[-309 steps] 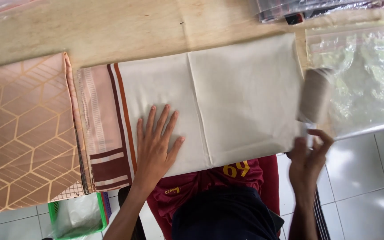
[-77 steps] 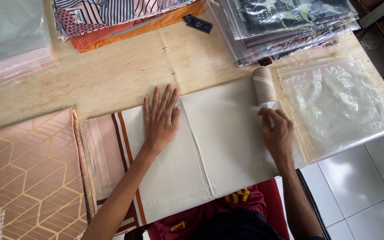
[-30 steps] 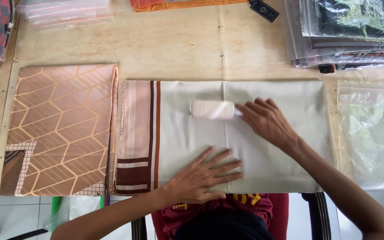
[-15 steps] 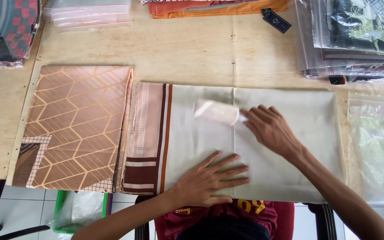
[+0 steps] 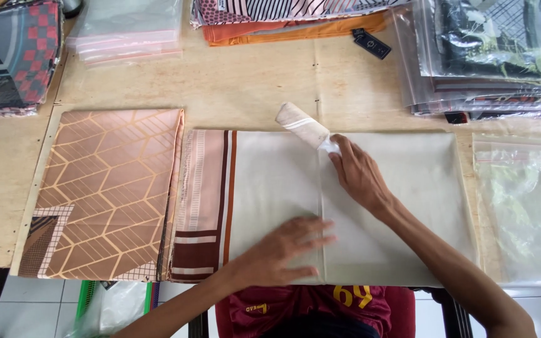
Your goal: The person unfolds a piece of patterned fabric on a table and uses a lint roller to remove lint or dust from its surface.
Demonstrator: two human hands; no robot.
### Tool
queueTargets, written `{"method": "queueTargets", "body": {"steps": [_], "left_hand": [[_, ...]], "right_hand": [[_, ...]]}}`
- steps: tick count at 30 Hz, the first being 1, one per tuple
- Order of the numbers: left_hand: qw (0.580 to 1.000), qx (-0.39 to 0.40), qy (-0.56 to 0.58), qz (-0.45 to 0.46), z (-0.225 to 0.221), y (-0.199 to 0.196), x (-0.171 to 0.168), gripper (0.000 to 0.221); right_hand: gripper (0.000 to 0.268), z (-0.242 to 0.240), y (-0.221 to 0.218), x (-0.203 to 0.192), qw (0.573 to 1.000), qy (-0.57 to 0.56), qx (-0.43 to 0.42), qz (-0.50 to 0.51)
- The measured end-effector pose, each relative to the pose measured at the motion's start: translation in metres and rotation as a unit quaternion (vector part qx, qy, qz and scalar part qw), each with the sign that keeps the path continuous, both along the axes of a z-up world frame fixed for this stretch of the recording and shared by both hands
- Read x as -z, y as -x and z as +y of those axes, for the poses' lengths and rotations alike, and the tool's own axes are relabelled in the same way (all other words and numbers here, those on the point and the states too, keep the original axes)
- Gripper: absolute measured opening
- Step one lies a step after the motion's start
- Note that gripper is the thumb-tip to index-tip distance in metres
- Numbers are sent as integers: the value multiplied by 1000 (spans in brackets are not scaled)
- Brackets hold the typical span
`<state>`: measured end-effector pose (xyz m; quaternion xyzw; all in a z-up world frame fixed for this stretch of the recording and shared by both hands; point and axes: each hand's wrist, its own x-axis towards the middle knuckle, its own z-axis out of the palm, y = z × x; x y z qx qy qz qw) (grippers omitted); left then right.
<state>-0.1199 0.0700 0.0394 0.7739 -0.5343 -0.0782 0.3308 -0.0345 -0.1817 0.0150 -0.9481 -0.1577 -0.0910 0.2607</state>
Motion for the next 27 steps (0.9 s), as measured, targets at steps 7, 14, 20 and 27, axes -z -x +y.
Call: {"method": "queueTargets", "body": {"steps": [7,14,20,27], "left_hand": [[950,-303,66,-36,28,-101,20,46],[919,-365,-127,-76,16,-134,42,57],[893,-402,-179,-92,13,-130,28,58],[894,-395,-194,-84,14,-132,33,62]], "right_hand": [[21,9,52,-1,991,-94,14,99],[20,46,61,2,994,-40,-24,98],[17,41,51,-20,989,25,-14,143],[21,-21,43,-10,984,1,100,150]]}}
